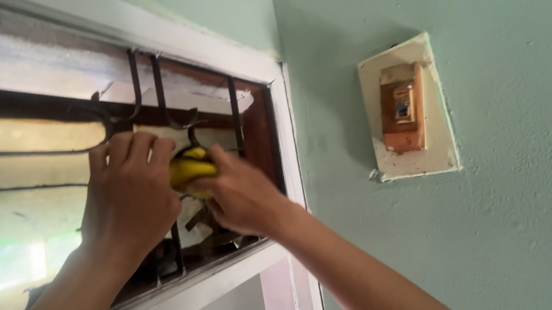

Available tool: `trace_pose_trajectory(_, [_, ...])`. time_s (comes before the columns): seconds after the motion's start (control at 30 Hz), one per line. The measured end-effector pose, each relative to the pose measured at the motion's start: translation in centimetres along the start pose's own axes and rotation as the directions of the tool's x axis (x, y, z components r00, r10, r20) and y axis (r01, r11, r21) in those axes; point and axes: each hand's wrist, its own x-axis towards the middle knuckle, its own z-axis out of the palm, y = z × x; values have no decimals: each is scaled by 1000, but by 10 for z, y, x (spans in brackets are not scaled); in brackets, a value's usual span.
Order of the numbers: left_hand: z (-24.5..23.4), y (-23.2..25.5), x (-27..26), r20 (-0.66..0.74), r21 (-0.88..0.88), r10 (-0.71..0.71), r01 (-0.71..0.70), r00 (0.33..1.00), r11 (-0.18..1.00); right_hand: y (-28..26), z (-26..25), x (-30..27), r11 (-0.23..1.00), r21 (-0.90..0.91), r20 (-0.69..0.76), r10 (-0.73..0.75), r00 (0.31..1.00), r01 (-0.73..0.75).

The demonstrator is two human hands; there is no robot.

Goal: Cleaning a window grille and frame with a cloth and brush.

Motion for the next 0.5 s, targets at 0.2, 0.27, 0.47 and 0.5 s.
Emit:
trace_pose_trajectory(0.2, [5, -3, -2, -39, -84, -2, -1, 999, 996, -11, -16, 5, 999, -8, -42, -34, 999, 34])
trace_pose_trajectory(0.27, [5, -3, -1, -49, -79, 2, -6, 999, 997, -1, -3, 2, 999, 4, -38, -45, 998, 46])
trace_pose_trajectory(0.47, [10, -5, -2, -96, -110, -14, 3, 995, 994, -1, -17, 7, 998, -20, 35, -55, 998, 55])
trace_pose_trajectory(0.5, [10, -4, -2, -116, -128, -7, -8, 993, 992, -2, -19, 10, 995, -31, -18, -94, 995, 94])
